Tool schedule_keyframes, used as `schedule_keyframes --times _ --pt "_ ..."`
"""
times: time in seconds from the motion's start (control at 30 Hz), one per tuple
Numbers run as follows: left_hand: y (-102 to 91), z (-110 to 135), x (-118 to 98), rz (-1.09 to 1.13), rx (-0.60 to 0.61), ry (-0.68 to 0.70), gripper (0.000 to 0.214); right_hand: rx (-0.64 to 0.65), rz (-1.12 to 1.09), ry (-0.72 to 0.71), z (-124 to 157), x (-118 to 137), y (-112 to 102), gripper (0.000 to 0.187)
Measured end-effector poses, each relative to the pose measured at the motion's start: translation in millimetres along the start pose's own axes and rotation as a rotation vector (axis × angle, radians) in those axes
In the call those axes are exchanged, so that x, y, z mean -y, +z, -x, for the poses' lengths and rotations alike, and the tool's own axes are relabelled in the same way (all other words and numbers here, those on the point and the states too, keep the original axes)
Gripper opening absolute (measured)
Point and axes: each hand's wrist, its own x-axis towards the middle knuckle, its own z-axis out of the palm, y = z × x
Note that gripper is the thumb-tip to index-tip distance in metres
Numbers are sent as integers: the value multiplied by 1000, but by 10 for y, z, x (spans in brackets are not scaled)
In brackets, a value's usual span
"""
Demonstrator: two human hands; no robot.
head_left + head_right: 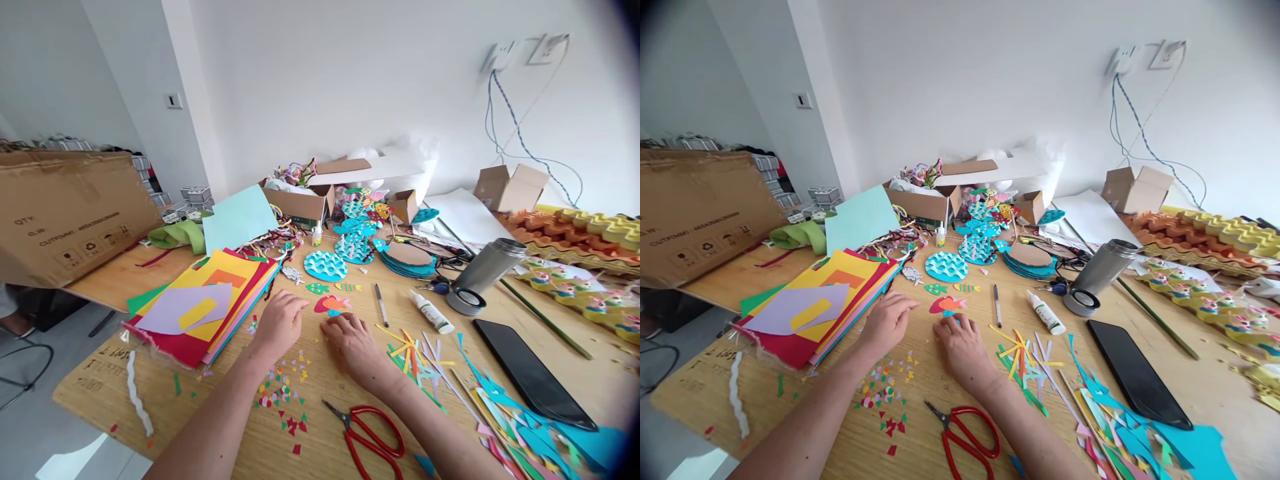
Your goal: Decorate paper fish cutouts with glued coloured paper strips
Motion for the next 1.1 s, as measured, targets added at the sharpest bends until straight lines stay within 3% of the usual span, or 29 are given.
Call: schedule_keyframes --times 0.2,0.47,0.9,1.1 --pt "39 33 -68 66 171 111 44 -26 27 68 125 -82 -24 39" --pt "146 164 -104 -29 396 191 50 -90 -18 82 361 -159 32 44" --pt "164 149 -104 -10 430 176 43 -44 -69 79 362 -173 44 53" --pt "194 153 -45 17 437 131 41 -109 -104 63 390 -205 74 42"
